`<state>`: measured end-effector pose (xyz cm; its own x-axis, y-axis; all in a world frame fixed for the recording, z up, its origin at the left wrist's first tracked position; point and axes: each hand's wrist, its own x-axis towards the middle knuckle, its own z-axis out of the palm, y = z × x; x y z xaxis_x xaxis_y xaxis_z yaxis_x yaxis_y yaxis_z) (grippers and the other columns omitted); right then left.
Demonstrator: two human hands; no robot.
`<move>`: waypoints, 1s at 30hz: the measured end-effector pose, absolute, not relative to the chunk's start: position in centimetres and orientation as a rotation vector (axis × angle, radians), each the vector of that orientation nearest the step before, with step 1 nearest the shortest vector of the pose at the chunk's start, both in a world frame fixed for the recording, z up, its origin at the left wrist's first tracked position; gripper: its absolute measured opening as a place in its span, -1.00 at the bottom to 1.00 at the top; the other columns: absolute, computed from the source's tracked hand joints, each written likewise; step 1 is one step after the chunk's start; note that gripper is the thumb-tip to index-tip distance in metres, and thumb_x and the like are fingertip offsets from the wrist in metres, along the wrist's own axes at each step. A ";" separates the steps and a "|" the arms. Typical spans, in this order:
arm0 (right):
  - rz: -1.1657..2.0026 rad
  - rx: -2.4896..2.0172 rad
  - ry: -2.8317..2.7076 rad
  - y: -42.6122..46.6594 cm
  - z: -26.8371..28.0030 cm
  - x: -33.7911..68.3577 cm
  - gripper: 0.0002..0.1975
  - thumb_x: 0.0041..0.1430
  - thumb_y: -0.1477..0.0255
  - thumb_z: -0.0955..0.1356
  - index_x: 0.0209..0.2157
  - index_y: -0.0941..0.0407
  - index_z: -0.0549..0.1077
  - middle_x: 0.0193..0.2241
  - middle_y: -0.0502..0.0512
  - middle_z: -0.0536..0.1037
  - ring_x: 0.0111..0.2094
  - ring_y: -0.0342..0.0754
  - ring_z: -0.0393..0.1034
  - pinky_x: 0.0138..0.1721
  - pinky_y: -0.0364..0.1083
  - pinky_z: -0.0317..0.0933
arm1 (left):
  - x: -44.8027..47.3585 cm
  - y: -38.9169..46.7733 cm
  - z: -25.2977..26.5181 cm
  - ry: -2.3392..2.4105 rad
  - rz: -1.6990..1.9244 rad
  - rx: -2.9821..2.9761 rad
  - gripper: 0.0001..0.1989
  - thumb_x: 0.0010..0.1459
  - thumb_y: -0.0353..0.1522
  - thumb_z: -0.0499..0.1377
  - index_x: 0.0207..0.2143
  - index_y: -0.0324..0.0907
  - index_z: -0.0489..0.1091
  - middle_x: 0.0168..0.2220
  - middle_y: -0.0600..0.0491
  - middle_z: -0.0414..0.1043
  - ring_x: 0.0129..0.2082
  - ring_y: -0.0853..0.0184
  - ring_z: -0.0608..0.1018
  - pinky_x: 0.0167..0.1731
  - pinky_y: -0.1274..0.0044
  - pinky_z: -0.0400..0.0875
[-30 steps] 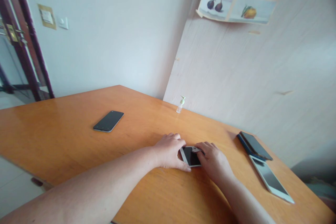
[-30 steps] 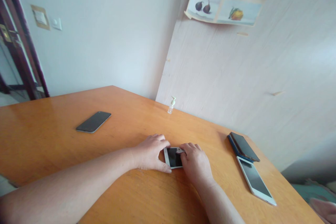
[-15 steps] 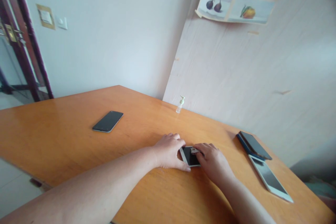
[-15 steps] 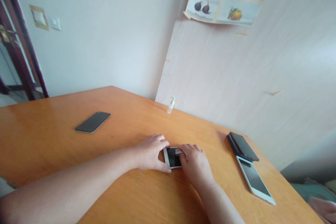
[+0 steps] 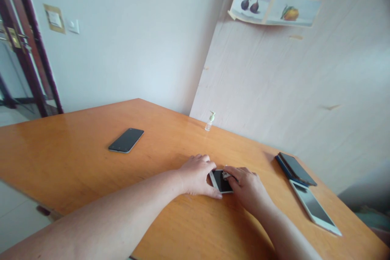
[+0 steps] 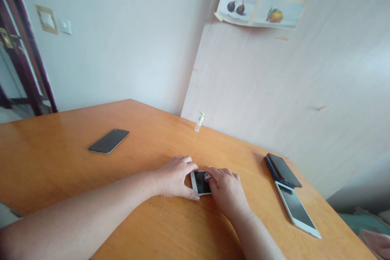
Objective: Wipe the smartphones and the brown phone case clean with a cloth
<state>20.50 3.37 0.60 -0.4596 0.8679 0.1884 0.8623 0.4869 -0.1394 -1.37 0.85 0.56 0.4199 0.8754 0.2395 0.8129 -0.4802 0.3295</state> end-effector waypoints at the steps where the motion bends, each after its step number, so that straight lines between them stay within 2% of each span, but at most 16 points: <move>1: 0.027 -1.510 -2.496 3.4 0.7 20.6 -0.64 0.24 0.41 0.22 0.00 -0.10 0.48 -0.09 0.02 0.59 -0.06 0.01 0.41 -0.05 -0.04 0.11 | -1.4 0.9 0.5 1.502 0.571 2.506 -0.25 -0.21 0.25 0.21 -0.13 -0.09 0.44 -0.16 -0.06 0.38 -0.13 0.09 0.45 -0.16 0.35 0.35; 7: -0.145 -1.905 -2.315 4.2 1.4 22.1 -0.65 0.28 0.32 0.18 -0.06 -0.09 0.52 -0.23 0.09 0.63 -0.13 0.12 0.48 -0.11 0.05 0.15 | -1.5 1.0 0.2 1.489 0.603 2.497 -0.24 -0.23 0.20 0.27 -0.06 -0.06 0.42 -0.12 -0.05 0.38 -0.07 0.07 0.44 -0.12 0.36 0.34; 13: 0.028 -1.483 -2.490 3.4 0.4 20.6 -0.64 0.27 0.42 0.19 0.00 -0.07 0.48 -0.05 0.00 0.58 -0.01 -0.02 0.43 -0.04 -0.08 0.18 | -1.4 0.9 0.5 1.507 0.576 2.506 -0.26 -0.21 0.22 0.24 -0.11 -0.08 0.43 -0.15 -0.05 0.38 -0.11 0.08 0.45 -0.15 0.36 0.34; 17: 0.017 -1.514 -2.519 3.2 0.3 20.4 -0.62 0.28 0.38 0.19 0.06 -0.13 0.44 0.02 -0.02 0.54 0.18 0.05 0.27 0.14 0.07 0.06 | -1.4 0.8 0.6 1.511 0.562 2.495 -0.26 -0.21 0.23 0.22 -0.11 -0.06 0.44 -0.15 -0.04 0.38 -0.11 0.09 0.45 -0.14 0.36 0.33; 21: -0.108 -1.832 -2.365 3.9 0.8 22.0 -0.63 0.30 0.36 0.16 -0.01 -0.08 0.50 -0.05 0.11 0.58 0.13 0.12 0.33 0.13 0.20 0.04 | -1.5 1.0 0.3 1.481 0.589 2.491 -0.26 -0.23 0.21 0.26 -0.08 -0.04 0.43 -0.11 -0.04 0.38 -0.07 0.08 0.43 -0.12 0.36 0.33; 24: -0.153 -1.900 -2.323 4.0 0.8 22.3 -0.62 0.30 0.37 0.15 -0.02 -0.04 0.51 -0.04 0.16 0.57 0.13 0.17 0.34 0.14 0.29 -0.02 | -1.5 1.1 0.2 1.478 0.604 2.489 -0.26 -0.23 0.20 0.27 -0.08 -0.05 0.42 -0.10 -0.04 0.38 -0.06 0.08 0.43 -0.11 0.37 0.33; 27: -0.085 -1.763 -2.400 3.8 0.3 21.5 -0.62 0.29 0.39 0.16 0.04 0.00 0.46 0.01 0.16 0.54 0.19 0.13 0.26 0.17 0.25 -0.02 | -1.4 1.0 0.2 1.490 0.595 2.495 -0.26 -0.23 0.21 0.26 -0.09 -0.06 0.43 -0.12 -0.05 0.38 -0.08 0.08 0.44 -0.13 0.36 0.34; 30: 0.050 -1.566 -2.516 3.5 0.0 20.7 -0.60 0.30 0.41 0.16 0.10 -0.05 0.40 0.08 0.08 0.50 0.22 0.06 0.22 0.19 0.17 -0.01 | -1.4 0.9 0.4 1.500 0.581 2.503 -0.26 -0.21 0.24 0.21 -0.12 -0.07 0.44 -0.15 -0.05 0.38 -0.11 0.08 0.45 -0.15 0.35 0.34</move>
<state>20.67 3.51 -0.04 -0.4301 0.8930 0.1322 0.8870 0.4453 -0.1220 -1.38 0.90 0.42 0.4196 0.8746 0.2428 0.8099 -0.4816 0.3350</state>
